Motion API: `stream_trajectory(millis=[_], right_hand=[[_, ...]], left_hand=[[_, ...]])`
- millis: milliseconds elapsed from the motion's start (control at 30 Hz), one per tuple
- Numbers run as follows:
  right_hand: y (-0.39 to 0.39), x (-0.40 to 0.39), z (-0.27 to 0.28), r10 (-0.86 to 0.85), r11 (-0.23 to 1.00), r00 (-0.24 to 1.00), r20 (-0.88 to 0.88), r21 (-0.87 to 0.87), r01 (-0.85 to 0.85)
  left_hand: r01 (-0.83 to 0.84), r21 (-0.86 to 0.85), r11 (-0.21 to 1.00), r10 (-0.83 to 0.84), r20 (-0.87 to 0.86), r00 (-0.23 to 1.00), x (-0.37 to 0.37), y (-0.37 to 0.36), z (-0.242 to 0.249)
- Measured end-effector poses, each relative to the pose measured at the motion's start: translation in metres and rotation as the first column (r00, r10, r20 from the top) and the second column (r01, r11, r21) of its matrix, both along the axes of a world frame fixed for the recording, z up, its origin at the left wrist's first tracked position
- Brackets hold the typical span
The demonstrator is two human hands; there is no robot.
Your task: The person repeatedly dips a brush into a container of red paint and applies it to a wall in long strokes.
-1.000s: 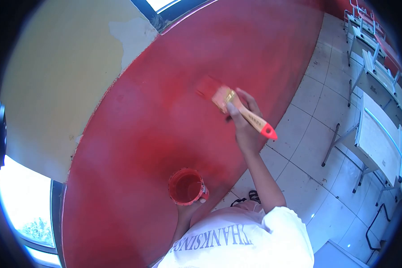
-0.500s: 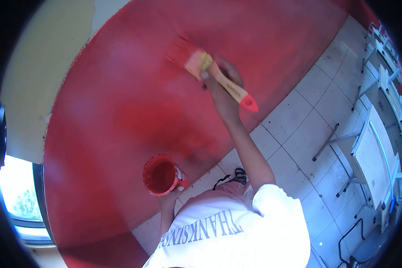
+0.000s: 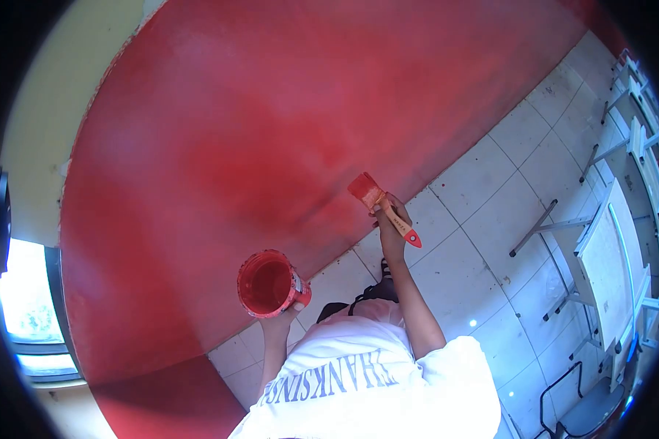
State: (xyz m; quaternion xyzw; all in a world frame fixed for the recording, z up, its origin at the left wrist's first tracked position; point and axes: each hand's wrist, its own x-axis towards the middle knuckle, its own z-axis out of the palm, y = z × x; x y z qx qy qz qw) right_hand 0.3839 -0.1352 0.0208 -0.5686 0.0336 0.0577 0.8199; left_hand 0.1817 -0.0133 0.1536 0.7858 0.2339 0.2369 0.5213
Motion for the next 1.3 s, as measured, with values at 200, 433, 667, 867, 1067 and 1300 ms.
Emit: stream_trajectory(millis=[200, 433, 667, 867, 1067, 1300], right_hand=[[0.021, 0.006, 0.074, -0.056, 0.976, 0.988, 0.142, 0.214, 0.025], [0.067, -0.013, 0.101, -0.014, 0.938, 0.99, 0.138, 0.346, -0.035], [0.018, -0.104, -0.11, -0.036, 0.999, 0.946, -0.323, -0.01, 0.035], [-0.213, -0.296, -0.348, 0.235, 0.19, 0.934, -0.269, -0.93, -0.315], [-0.283, -0.431, -0.232, -0.4, 0.329, 0.853, -0.335, -0.921, -0.207], [-0.223, -0.351, -0.242, -0.032, 0.726, 0.968, -0.247, -0.672, -0.148]], left_hand=[[0.052, 0.016, 0.999, -0.052, 0.016, 0.999, -0.027, 0.004, 0.005], [-0.021, -0.087, 0.996, 0.032, 0.13, 0.991, -0.108, 0.003, 0.002], [-0.168, -0.237, 0.957, 0.215, 0.191, 0.958, -0.192, -0.008, 0.015], [-0.152, -0.377, 0.914, 0.231, 0.174, 0.957, -0.232, -0.009, 0.011], [-0.127, -0.263, 0.957, 0.194, 0.248, 0.949, -0.246, -0.002, -0.023], [-0.084, -0.255, 0.963, 0.152, 0.263, 0.953, -0.257, -0.009, -0.021]])
